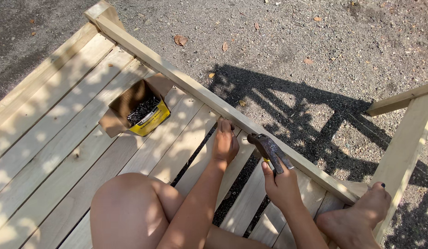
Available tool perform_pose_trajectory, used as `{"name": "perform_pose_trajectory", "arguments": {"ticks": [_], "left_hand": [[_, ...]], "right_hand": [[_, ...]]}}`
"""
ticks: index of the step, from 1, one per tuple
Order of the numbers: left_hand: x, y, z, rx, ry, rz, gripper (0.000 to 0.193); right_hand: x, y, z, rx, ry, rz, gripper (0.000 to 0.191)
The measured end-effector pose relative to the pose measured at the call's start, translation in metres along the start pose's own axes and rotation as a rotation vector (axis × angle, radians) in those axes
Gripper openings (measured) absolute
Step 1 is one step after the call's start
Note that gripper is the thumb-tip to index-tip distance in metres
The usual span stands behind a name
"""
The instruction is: The person sits on the ground with a wooden slatted frame across their lap and hammers nails into its slats using a claw hammer. They take nails from an open cardboard nail box, position each nail on a slat, and drive it in, working along the frame.
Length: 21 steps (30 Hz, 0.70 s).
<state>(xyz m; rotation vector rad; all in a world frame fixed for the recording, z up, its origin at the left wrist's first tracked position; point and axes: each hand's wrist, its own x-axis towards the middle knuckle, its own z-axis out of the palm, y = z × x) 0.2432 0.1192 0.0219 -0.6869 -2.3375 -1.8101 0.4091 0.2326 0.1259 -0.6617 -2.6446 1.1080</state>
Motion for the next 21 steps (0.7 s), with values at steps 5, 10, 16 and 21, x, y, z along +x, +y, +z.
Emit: {"name": "perform_pose_trajectory", "arguments": {"ticks": [5,10,16,21], "left_hand": [[0.009,0.032,-0.031,-0.116,-0.082,-0.094,0.024],[0.033,0.089,-0.089,0.018,0.113,0.044,0.012],[0.085,0.089,-0.198,0.37,0.272,0.093,0.023],[0.133,0.02,-0.264,0.681,-0.225,-0.289,0.021]], "right_hand": [[0.021,0.016,0.021,-0.28,-0.076,0.149,0.055],[0.027,-0.023,0.013,0.025,-0.083,0.133,0.046],[0.039,-0.128,0.039,0.544,-0.223,0.381,0.035],[0.046,-0.173,0.068,0.647,-0.282,0.311,0.039]]}}
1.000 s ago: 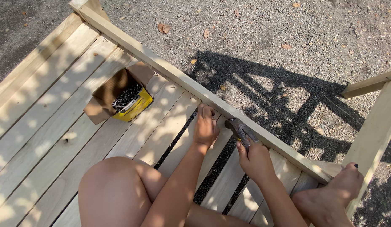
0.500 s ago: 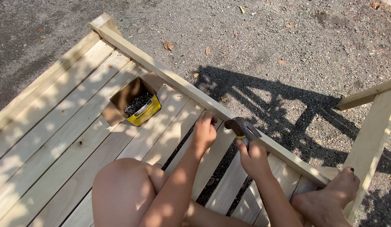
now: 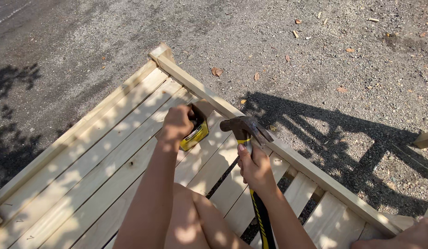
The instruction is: The person sits on the ground with a wooden slatted frame across their lap and hammers nails into its slats using a claw hammer. They take nails from an open cardboard nail box, position each nail on a slat, and drive it in, working along the frame.
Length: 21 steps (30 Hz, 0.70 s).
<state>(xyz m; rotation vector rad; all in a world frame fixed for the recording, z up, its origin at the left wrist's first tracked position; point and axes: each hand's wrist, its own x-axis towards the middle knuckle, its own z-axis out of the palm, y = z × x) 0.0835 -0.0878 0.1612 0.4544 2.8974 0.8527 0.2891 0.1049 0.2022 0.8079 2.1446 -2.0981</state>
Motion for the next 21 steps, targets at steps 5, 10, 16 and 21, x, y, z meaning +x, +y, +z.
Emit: {"name": "perform_pose_trajectory", "arguments": {"ticks": [5,10,16,21], "left_hand": [[0.03,-0.026,0.039,0.216,-0.1,0.049,0.019],[0.039,-0.031,0.048,0.231,-0.158,0.06,0.016],[0.014,-0.022,0.021,0.227,-0.178,0.085,0.015],[-0.011,0.01,-0.026,0.305,-0.077,0.052,0.014]], "right_hand": [[-0.005,0.008,0.009,-0.005,-0.052,0.056,0.039],[-0.007,0.028,-0.004,-0.05,-0.025,0.046,0.037],[-0.007,0.036,-0.014,0.008,0.052,0.055,0.036],[-0.015,0.022,-0.027,0.076,0.082,0.08,0.034]]}}
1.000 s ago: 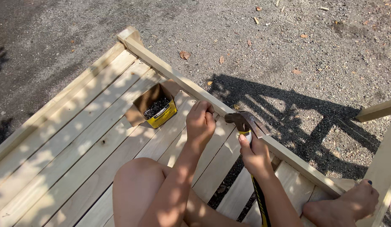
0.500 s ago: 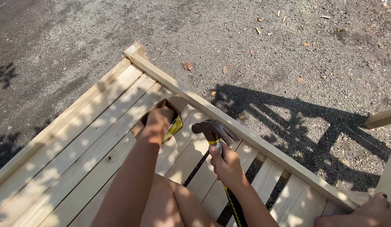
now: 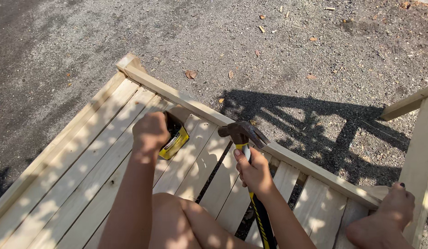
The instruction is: The person sits on the ground with a wooden slatted frame across their lap and hammers nails into its slats using a claw hammer. They take nails from an open cardboard nail box, position each nail on a slat, and drive it in, working along the frame.
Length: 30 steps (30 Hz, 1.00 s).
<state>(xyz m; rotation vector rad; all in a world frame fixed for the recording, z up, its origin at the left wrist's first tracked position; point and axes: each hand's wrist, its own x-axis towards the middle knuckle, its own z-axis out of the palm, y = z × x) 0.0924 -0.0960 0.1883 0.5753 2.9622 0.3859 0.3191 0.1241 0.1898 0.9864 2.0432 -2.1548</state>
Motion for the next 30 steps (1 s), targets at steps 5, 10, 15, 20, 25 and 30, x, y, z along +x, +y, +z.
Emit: {"name": "perform_pose_trajectory", "arguments": {"ticks": [5,10,15,20,25,30], "left_hand": [[-0.048,0.067,-0.026,-0.414,-0.078,0.464,0.013],[-0.079,0.172,-0.002,-0.804,-0.488,0.355,0.016],[-0.107,0.234,0.03,-1.064,-0.512,0.432,0.014],[-0.124,0.286,0.063,-1.096,-0.547,0.394,0.026],[-0.161,0.323,0.096,-1.011,-0.426,0.525,0.025],[-0.189,0.351,0.132,-0.949,-0.28,0.094,0.022]], "right_hand": [[-0.005,-0.023,-0.014,-0.017,0.097,-0.149,0.03],[-0.016,-0.037,-0.044,0.106,0.18,-0.22,0.027],[-0.043,-0.032,-0.089,-0.065,0.451,-0.211,0.026],[-0.072,-0.009,-0.142,-0.142,0.542,-0.154,0.026],[-0.1,0.019,-0.189,-0.29,0.633,-0.35,0.028],[-0.12,0.032,-0.216,-0.029,0.522,-0.088,0.037]]}}
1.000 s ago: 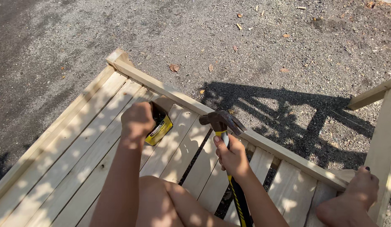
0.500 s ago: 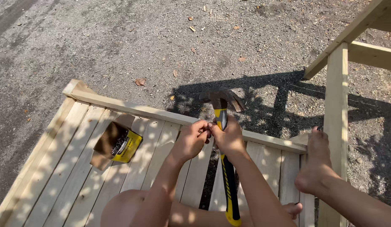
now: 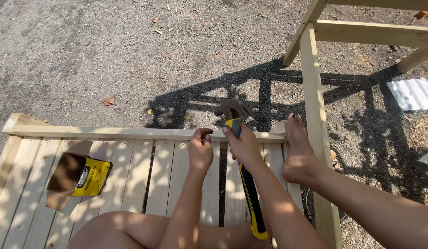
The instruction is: The person sits on the ground with a wooden slatted frame across their lap and hammers nails into its slats using a claw hammer. They take nails from an open cardboard nail box, position each nail on a slat, and drive it in, working along the frame.
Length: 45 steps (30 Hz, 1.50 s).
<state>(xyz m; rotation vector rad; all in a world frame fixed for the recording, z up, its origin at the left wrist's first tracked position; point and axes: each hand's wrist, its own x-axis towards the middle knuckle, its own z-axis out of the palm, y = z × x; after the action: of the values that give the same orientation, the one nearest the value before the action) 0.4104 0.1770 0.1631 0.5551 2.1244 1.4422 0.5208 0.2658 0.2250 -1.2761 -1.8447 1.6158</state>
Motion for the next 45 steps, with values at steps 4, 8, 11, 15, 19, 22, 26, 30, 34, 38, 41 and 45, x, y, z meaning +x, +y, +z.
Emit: {"name": "perform_pose_trajectory", "arguments": {"ticks": [4,8,11,15,19,22,26,30,34,38,41,45], "left_hand": [[-0.012,-0.003,0.056,-0.455,0.342,-0.119,0.02],[-0.008,0.006,0.083,-0.611,0.274,0.028,0.016],[-0.004,0.001,0.051,-0.479,0.339,0.099,0.015],[0.0,-0.01,0.012,-0.159,0.374,0.089,0.015],[0.018,-0.018,0.017,-0.032,0.198,0.395,0.01],[0.043,-0.029,0.028,0.103,0.116,0.508,0.009],[0.069,-0.052,0.036,0.33,0.052,0.48,0.01],[0.068,-0.066,0.039,0.396,0.047,0.46,0.012],[0.068,-0.064,0.039,0.461,0.036,0.396,0.011],[0.069,-0.061,0.038,0.452,0.045,0.411,0.012],[0.069,-0.061,0.039,0.45,0.048,0.411,0.012],[0.07,-0.058,0.044,0.467,0.039,0.367,0.011]], "right_hand": [[0.006,0.015,-0.005,0.04,0.045,0.052,0.042],[0.015,0.045,-0.011,0.101,0.029,0.123,0.039],[0.025,0.068,-0.012,0.196,0.054,0.135,0.039],[0.041,0.082,-0.002,0.227,0.083,0.198,0.034],[0.05,0.081,0.013,-0.067,0.122,0.22,0.041],[0.051,0.078,0.022,-0.368,0.14,0.205,0.046],[0.05,0.075,0.033,-0.579,0.259,0.176,0.052],[0.046,0.073,0.041,-0.692,0.272,0.213,0.055],[0.044,0.072,0.045,-0.714,0.291,0.178,0.057],[0.047,0.074,0.048,-0.74,0.287,0.154,0.057],[0.048,0.077,0.048,-0.76,0.286,0.157,0.057],[0.049,0.078,0.045,-0.736,0.279,0.146,0.056]]}}
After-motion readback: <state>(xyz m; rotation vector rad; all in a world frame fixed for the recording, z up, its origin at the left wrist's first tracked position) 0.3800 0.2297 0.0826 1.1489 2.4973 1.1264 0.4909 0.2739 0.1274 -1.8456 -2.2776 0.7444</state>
